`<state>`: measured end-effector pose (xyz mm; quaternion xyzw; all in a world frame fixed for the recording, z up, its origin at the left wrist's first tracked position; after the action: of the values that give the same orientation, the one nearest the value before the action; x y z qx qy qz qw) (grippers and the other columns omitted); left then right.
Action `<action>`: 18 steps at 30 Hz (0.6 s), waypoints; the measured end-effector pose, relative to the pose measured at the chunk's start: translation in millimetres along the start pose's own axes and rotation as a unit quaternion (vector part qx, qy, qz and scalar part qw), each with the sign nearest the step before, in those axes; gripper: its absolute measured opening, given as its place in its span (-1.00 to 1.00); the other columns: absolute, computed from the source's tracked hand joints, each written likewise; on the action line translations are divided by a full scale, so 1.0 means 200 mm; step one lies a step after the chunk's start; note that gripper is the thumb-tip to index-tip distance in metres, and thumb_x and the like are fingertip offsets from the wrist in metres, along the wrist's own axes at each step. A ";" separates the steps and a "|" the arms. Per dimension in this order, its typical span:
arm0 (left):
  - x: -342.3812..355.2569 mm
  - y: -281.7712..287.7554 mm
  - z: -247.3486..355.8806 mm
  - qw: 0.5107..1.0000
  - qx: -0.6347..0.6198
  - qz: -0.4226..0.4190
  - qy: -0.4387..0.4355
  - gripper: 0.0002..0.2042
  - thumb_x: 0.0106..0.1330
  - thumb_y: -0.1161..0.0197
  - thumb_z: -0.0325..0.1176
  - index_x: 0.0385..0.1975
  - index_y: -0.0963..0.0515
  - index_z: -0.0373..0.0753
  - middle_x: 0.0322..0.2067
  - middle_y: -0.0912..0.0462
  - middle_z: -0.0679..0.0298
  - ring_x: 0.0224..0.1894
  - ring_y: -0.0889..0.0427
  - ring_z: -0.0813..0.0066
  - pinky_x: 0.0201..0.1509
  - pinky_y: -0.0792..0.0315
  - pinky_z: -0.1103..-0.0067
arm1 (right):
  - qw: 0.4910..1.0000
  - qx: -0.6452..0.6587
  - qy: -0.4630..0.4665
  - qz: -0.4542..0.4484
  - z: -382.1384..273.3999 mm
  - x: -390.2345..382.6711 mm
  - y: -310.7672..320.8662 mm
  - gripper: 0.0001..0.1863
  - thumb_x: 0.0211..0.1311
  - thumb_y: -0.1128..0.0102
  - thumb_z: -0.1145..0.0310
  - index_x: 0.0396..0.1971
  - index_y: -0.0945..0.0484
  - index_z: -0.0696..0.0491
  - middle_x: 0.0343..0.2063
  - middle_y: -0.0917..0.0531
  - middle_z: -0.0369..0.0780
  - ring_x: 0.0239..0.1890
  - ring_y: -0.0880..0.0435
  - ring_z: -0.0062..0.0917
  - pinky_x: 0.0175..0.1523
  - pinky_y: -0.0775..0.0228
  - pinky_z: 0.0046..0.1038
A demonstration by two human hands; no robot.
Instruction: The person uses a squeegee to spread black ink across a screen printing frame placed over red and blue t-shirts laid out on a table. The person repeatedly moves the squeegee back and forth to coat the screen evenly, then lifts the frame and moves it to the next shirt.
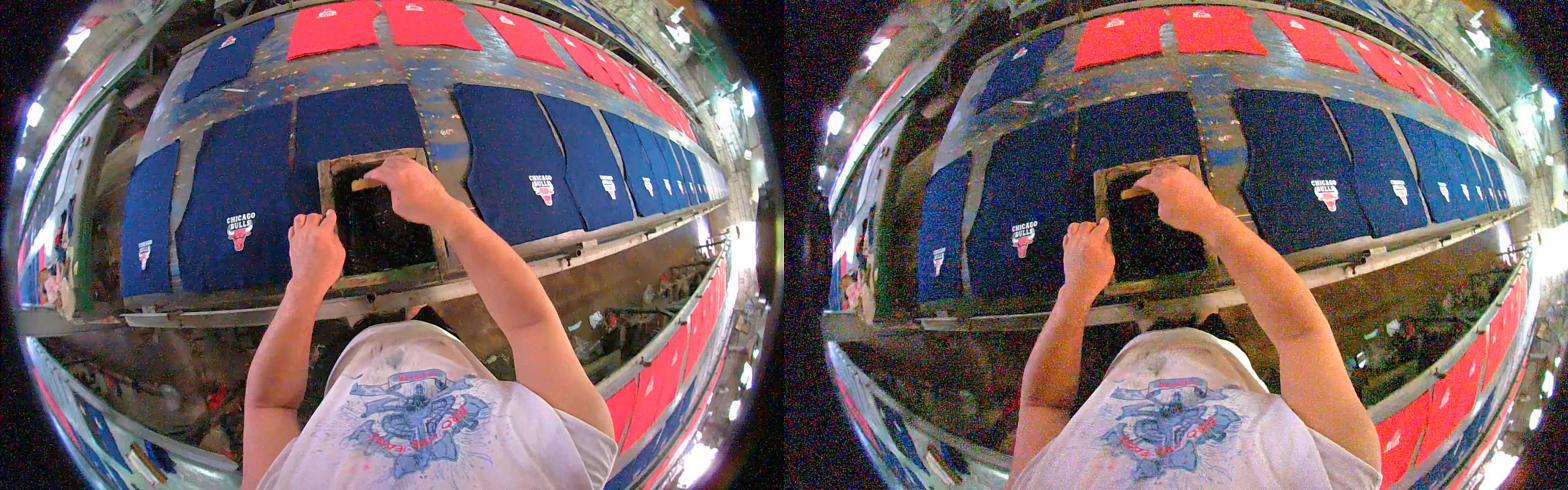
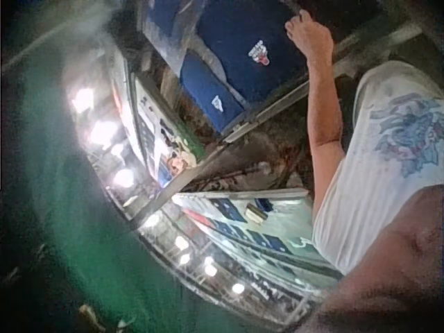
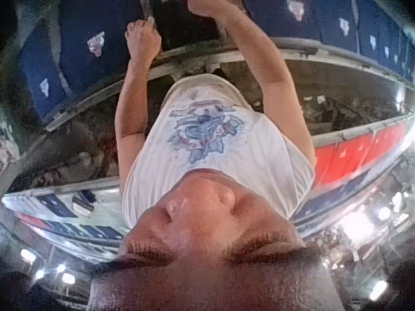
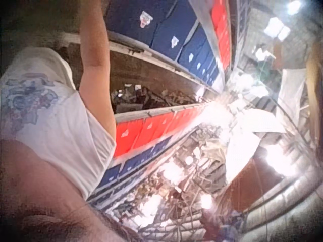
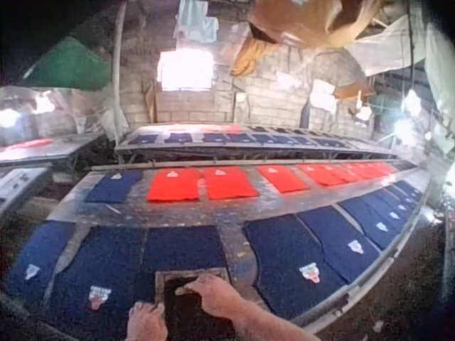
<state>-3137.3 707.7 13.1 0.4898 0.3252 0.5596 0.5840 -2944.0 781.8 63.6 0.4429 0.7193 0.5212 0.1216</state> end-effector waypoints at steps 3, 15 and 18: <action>0.02 -0.01 0.01 0.999 0.026 -0.011 0.017 -0.63 0.45 -0.28 -0.44 0.21 -0.77 -0.29 0.01 -0.76 0.09 0.20 -0.60 0.01 0.31 -0.50 0.13 | 0.998 -0.033 0.046 -0.036 -0.07 -0.13 -0.05 -0.44 0.13 -0.27 0.60 0.19 -0.76 0.02 0.02 -0.80 -0.12 0.15 -0.72 -0.14 0.34 -0.55 -0.11; 0.01 -0.01 0.07 0.995 0.055 0.020 0.083 -0.61 0.38 -0.27 -0.56 0.18 -0.80 -0.29 -0.08 -0.78 0.07 0.11 -0.64 -0.02 0.25 -0.55 0.17 | 0.978 0.125 0.140 -0.095 -0.15 -0.40 0.04 -0.50 0.13 -0.23 0.57 0.12 -0.76 0.09 -0.06 -0.79 -0.05 0.08 -0.71 -0.01 0.26 -0.58 -0.05; 0.02 0.00 0.07 0.994 0.057 0.007 0.093 -0.60 0.38 -0.28 -0.54 0.20 -0.79 -0.30 -0.05 -0.78 0.06 0.12 -0.63 -0.03 0.26 -0.55 0.17 | 0.981 0.143 0.081 -0.100 0.01 -0.21 0.03 -0.53 0.17 -0.21 0.62 0.09 -0.77 0.07 -0.06 -0.80 -0.03 0.13 -0.72 0.01 0.31 -0.57 -0.03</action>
<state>-3122.6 709.0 17.7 0.4707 0.4063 0.5870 0.5185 -2914.8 752.3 56.0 0.3383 0.8343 0.4324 0.0499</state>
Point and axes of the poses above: each hand's wrist, its own x-axis towards the middle knuckle, its own y-axis out of the back of the hand, z = x × y, the point moved 8 cm from there along x, towards the middle knuckle
